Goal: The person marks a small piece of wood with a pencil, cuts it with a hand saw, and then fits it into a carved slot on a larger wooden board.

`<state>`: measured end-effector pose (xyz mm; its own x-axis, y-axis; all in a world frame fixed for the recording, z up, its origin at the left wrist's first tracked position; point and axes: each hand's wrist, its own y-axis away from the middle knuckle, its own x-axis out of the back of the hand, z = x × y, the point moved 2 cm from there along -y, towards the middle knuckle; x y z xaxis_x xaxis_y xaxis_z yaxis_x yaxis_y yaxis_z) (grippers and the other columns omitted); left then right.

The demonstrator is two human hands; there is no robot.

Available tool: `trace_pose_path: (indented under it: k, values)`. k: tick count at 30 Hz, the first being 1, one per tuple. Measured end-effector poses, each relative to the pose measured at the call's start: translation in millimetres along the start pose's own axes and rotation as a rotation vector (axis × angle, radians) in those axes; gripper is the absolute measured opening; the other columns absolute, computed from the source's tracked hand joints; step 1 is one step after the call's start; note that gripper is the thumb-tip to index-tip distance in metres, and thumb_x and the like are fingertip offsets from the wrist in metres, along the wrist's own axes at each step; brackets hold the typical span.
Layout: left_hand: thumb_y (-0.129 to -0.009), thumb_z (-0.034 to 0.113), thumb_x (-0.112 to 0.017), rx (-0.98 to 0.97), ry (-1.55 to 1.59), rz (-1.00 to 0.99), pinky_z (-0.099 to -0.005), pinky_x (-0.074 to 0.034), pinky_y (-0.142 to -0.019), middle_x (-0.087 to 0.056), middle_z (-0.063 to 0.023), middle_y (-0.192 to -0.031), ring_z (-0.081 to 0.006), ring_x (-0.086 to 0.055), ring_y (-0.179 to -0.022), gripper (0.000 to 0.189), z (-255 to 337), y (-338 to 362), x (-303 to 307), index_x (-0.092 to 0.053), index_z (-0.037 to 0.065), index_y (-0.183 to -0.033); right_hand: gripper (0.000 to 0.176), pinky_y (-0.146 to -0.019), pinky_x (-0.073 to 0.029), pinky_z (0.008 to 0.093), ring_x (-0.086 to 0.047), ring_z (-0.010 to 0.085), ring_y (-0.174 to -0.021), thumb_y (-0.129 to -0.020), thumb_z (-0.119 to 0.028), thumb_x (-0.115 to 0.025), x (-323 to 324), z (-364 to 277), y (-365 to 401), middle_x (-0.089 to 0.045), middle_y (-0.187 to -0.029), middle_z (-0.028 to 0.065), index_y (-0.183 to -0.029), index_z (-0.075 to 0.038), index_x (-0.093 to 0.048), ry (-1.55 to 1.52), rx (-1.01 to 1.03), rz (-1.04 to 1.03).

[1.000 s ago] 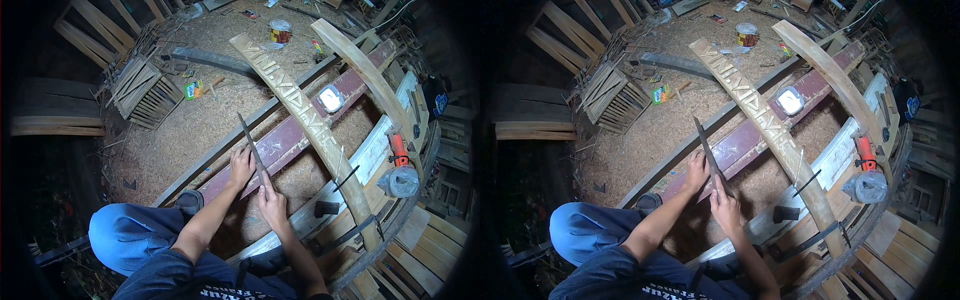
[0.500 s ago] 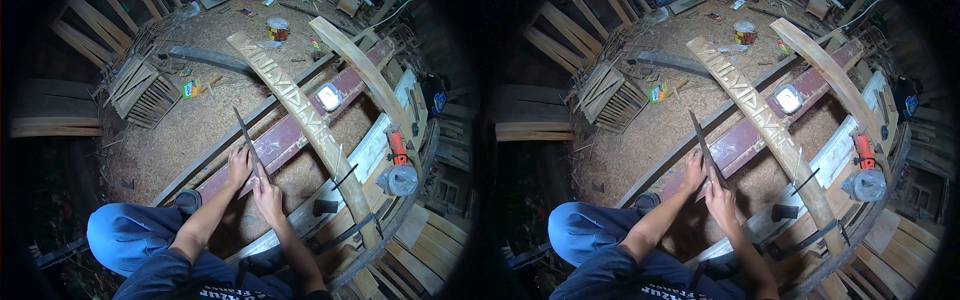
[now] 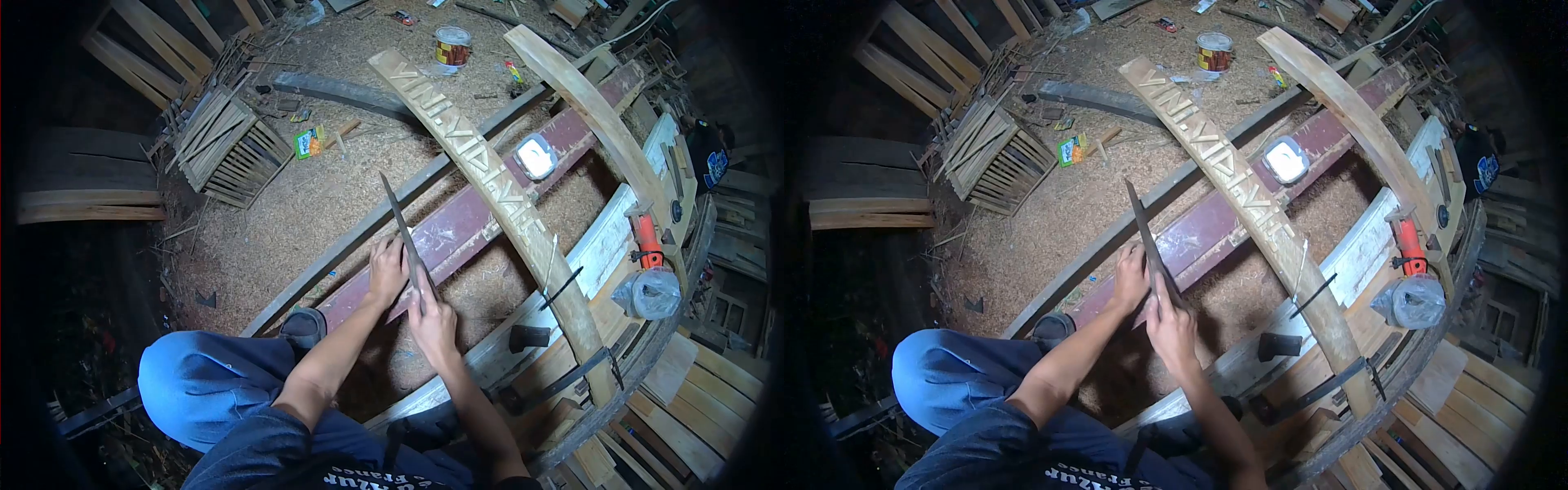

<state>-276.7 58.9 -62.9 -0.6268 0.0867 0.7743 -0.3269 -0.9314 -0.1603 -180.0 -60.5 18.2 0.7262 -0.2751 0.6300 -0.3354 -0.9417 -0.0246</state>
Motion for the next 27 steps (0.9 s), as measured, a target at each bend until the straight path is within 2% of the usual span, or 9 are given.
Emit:
trace_pose_path:
  k: [2, 4, 6, 8, 10, 12, 15, 18, 27]
  values:
    - [-0.093, 0.013, -0.061, 0.0, 0.0, 0.007, -0.0512, -0.045, -0.097, -0.066, -0.0251, -0.106, -0.0417, -0.06, -0.106, 0.022, 1, 2, 0, -0.064, -0.001, -0.11, 0.05, -0.064, -0.055, 0.0538, -0.068, 0.0454, -0.068, -0.099, -0.02, -0.055, -4, 1, -11, -0.069, -0.078, 0.0261, -0.148, -0.014, -0.049, 0.053, -0.156, -0.178]
    - [-0.093, 0.012, -0.061, -0.022, 0.002, 0.011, -0.0512, -0.045, -0.096, -0.066, -0.0248, -0.105, -0.0423, -0.06, -0.104, 0.021, -3, 3, -3, -0.064, -0.001, -0.109, 0.05, -0.065, -0.055, 0.0537, -0.068, 0.0452, -0.069, -0.099, -0.021, -0.055, 2, 4, 4, -0.07, -0.08, 0.0262, -0.148, -0.014, -0.049, 0.087, -0.127, -0.19]
    - [-0.093, 0.012, -0.061, -0.029, 0.01, 0.033, -0.0513, -0.045, -0.096, -0.066, -0.0248, -0.106, -0.0428, -0.06, -0.105, 0.02, -4, 3, -3, -0.064, -0.001, -0.108, 0.05, -0.061, -0.053, 0.055, -0.066, 0.0456, -0.064, -0.099, -0.024, -0.054, 5, 5, 15, -0.066, -0.07, 0.0259, -0.148, -0.014, -0.05, -0.011, -0.033, -0.032]
    - [-0.093, 0.011, -0.061, -0.024, 0.008, 0.011, -0.0516, -0.045, -0.096, -0.066, -0.0253, -0.107, -0.0431, -0.06, -0.105, 0.021, -4, 4, -4, -0.065, -0.001, -0.109, 0.049, -0.063, -0.054, 0.0552, -0.067, 0.0463, -0.066, -0.099, -0.024, -0.054, -1, 2, 1, -0.068, -0.075, 0.0264, -0.147, -0.014, -0.051, -0.025, -0.049, -0.032]
    - [-0.093, 0.011, -0.062, -0.013, 0.014, 0.007, -0.0517, -0.045, -0.096, -0.066, -0.0256, -0.107, -0.0429, -0.06, -0.106, 0.021, -2, 6, -3, -0.065, -0.001, -0.11, 0.049, -0.068, -0.056, 0.0539, -0.069, 0.0463, -0.074, -0.099, -0.02, -0.054, -1, -7, -22, -0.072, -0.098, 0.025, -0.148, -0.014, -0.051, 0.08, -0.212, -0.236]
    - [-0.092, 0.011, -0.062, -0.008, 0.019, 0.012, -0.0519, -0.045, -0.097, -0.066, -0.0259, -0.108, -0.0428, -0.06, -0.107, 0.022, -3, 2, -3, -0.065, -0.001, -0.111, 0.048, -0.068, -0.056, 0.0543, -0.069, 0.0466, -0.074, -0.1, -0.02, -0.054, 1, -3, -14, -0.072, -0.099, 0.0247, -0.148, -0.014, -0.051, 0.091, -0.206, -0.242]
    - [-0.086, 0.006, -0.063, -0.034, 0.03, 0.042, -0.0531, -0.045, -0.096, -0.063, -0.0263, -0.11, -0.0475, -0.057, -0.104, 0.026, -3, 3, -4, -0.062, -0.003, -0.11, 0.046, -0.063, -0.052, 0.0563, -0.065, 0.0473, -0.065, -0.1, -0.023, -0.055, 8, 0, 12, -0.066, -0.071, 0.0261, -0.144, -0.014, -0.053, -0.03, -0.082, -0.057]
    - [-0.086, 0.007, -0.064, -0.006, 0.056, 0.024, -0.053, -0.046, -0.094, -0.063, -0.0264, -0.109, -0.0477, -0.057, -0.103, 0.025, -5, 4, -4, -0.062, -0.002, -0.109, 0.046, -0.063, -0.053, 0.0545, -0.066, 0.0461, -0.066, -0.099, -0.021, -0.056, -1, -4, -16, -0.068, -0.076, 0.026, -0.144, -0.014, -0.054, 0.065, -0.142, -0.152]
    - [-0.093, 0.011, -0.061, -0.028, 0.0, 0.054, -0.0509, -0.047, -0.094, -0.066, -0.0254, -0.106, -0.0433, -0.061, -0.103, 0.023, -6, 4, -6, -0.064, 0.0, -0.114, 0.048, -0.064, -0.052, 0.0556, -0.065, 0.0477, -0.066, -0.1, -0.024, -0.054, -2, 3, -9, -0.063, -0.065, 0.0282, -0.147, -0.018, -0.051, -0.001, -0.155, -0.122]
